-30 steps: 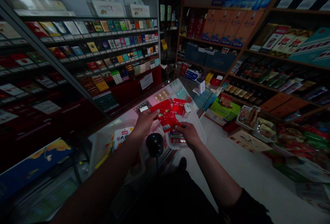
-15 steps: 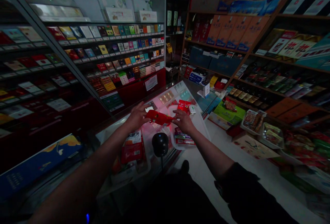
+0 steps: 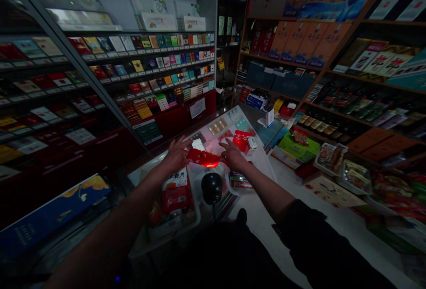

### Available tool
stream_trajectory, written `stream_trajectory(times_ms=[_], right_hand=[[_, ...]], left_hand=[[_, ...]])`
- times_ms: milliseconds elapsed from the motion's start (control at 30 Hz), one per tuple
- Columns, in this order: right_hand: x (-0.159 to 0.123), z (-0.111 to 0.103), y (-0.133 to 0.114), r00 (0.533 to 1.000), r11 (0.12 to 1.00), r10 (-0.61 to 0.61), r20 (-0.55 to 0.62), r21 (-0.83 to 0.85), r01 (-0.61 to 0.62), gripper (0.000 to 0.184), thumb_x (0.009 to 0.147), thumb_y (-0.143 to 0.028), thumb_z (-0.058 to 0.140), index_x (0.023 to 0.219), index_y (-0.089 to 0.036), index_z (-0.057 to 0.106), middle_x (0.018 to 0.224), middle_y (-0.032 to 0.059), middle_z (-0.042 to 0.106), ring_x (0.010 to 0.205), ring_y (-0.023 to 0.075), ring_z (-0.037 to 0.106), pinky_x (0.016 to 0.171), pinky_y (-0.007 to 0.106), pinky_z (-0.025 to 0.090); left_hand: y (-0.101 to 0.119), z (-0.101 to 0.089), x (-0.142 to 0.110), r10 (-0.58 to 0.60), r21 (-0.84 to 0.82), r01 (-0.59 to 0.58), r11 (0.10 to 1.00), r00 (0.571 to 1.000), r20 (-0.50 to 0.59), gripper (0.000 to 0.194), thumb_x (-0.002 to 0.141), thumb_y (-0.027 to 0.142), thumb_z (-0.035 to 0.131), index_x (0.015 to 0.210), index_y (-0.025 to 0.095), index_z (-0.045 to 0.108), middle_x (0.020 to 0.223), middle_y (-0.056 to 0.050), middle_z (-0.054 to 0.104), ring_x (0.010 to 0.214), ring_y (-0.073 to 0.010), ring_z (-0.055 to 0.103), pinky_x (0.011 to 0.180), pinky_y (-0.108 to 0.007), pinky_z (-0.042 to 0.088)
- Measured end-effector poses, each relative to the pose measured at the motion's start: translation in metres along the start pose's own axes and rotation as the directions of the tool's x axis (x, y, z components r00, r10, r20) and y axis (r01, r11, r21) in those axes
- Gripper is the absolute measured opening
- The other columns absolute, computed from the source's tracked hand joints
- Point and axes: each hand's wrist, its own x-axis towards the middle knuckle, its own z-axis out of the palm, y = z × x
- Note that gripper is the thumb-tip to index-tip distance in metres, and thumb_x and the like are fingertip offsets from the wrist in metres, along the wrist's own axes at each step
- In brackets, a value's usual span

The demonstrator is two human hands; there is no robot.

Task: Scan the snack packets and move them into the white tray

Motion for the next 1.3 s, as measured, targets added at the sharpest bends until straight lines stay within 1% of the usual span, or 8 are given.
stream_trajectory(times_ms=[200,333,633,800,1000,1100,1200,1300], right_hand=[[0.0,0.009,-0.008,0.998,0.999,0.029,0.05,0.013,-0.03,0.007,0.088,-0.016,0.077,0.089,-0.019,0.083,0.158,0.0138,0.055,0.159,0.0404,0.027,0.124,0.069,0.025],[-0.001,0.015,-0.004,0.992,0.996,0.092,0.081,0.01,-0.094,0.008,0.088,-0.016,0.076,0.089,-0.019,0.083,0.158,0.0128,0.055,0.158,0.0423,0.028,0.122,0.071,0.027],[-0.006,0.017,0.008,0.99,0.99,0.123,0.07,0.063,-0.128,0.012,0.09,-0.014,0.072,0.095,-0.017,0.083,0.153,0.0135,0.06,0.158,0.0373,0.033,0.127,0.062,0.028],[0.007,0.012,-0.002,0.992,0.987,0.109,0.06,0.115,-0.115,0.008,0.088,-0.017,0.074,0.086,-0.017,0.082,0.152,0.0157,0.06,0.152,0.0344,0.044,0.127,0.061,0.029],[0.024,0.011,-0.031,0.998,0.979,0.053,0.045,0.193,-0.061,0.007,0.089,-0.021,0.075,0.087,-0.017,0.081,0.147,0.0159,0.064,0.148,0.0323,0.049,0.129,0.058,0.028],[0.032,0.016,-0.054,0.999,0.976,0.022,0.046,0.216,-0.031,0.007,0.089,-0.024,0.076,0.089,-0.019,0.08,0.146,0.0136,0.065,0.149,0.0321,0.047,0.128,0.057,0.029],[0.04,0.023,-0.085,0.999,0.97,-0.021,0.05,0.245,0.008,0.008,0.089,-0.026,0.076,0.089,-0.019,0.08,0.144,0.0125,0.067,0.144,0.031,0.051,0.125,0.053,0.033],[0.046,0.032,-0.122,0.997,0.965,-0.029,0.075,0.261,0.008,0.008,0.088,-0.022,0.075,0.083,-0.019,0.079,0.126,0.0119,0.075,0.126,0.0274,0.063,0.115,0.043,0.043]], left_hand=[[-0.013,0.012,-0.004,-0.002,-0.032,0.003,0.999,1.0,0.014,0.017,0.084,0.032,0.074,0.097,0.032,0.085,0.16,-0.007,0.054,0.16,-0.0419,0.023,0.126,-0.073,0.012],[-0.01,0.021,-0.005,-0.018,-0.071,0.018,0.997,1.0,0.004,0.021,0.083,0.033,0.073,0.1,0.035,0.085,0.156,-0.005,0.057,0.159,-0.0428,0.025,0.126,-0.072,0.014],[-0.012,0.035,0.005,-0.056,-0.118,0.055,0.991,0.998,0.0,0.025,0.086,0.032,0.067,0.102,0.033,0.085,0.154,-0.005,0.059,0.155,-0.0408,0.033,0.125,-0.068,0.019],[-0.023,0.019,-0.001,-0.043,-0.155,0.039,0.987,0.999,-0.025,0.028,0.092,0.037,0.061,0.105,0.03,0.084,0.157,-0.006,0.056,0.155,-0.0397,0.032,0.126,-0.065,0.02],[-0.046,-0.012,-0.021,-0.077,-0.32,0.057,0.946,0.996,-0.052,0.039,0.096,0.048,0.054,0.102,0.021,0.081,0.146,-0.013,0.061,0.14,-0.0319,0.051,0.124,-0.054,0.035],[-0.061,-0.027,-0.036,-0.108,-0.386,0.081,0.919,0.993,-0.048,0.045,0.094,0.057,0.053,0.094,0.021,0.081,0.136,-0.013,0.065,0.13,-0.0289,0.057,0.119,-0.049,0.043],[-0.077,-0.04,-0.054,-0.205,-0.396,0.183,0.9,0.979,-0.012,0.054,0.089,0.07,0.054,0.083,0.022,0.079,0.132,-0.012,0.068,0.124,-0.0284,0.061,0.116,-0.044,0.046],[-0.092,-0.05,-0.074,-0.318,-0.403,0.295,0.866,0.948,0.012,0.06,0.082,0.079,0.055,0.082,0.023,0.077,0.126,-0.012,0.072,0.118,-0.0283,0.064,0.11,-0.04,0.049]])
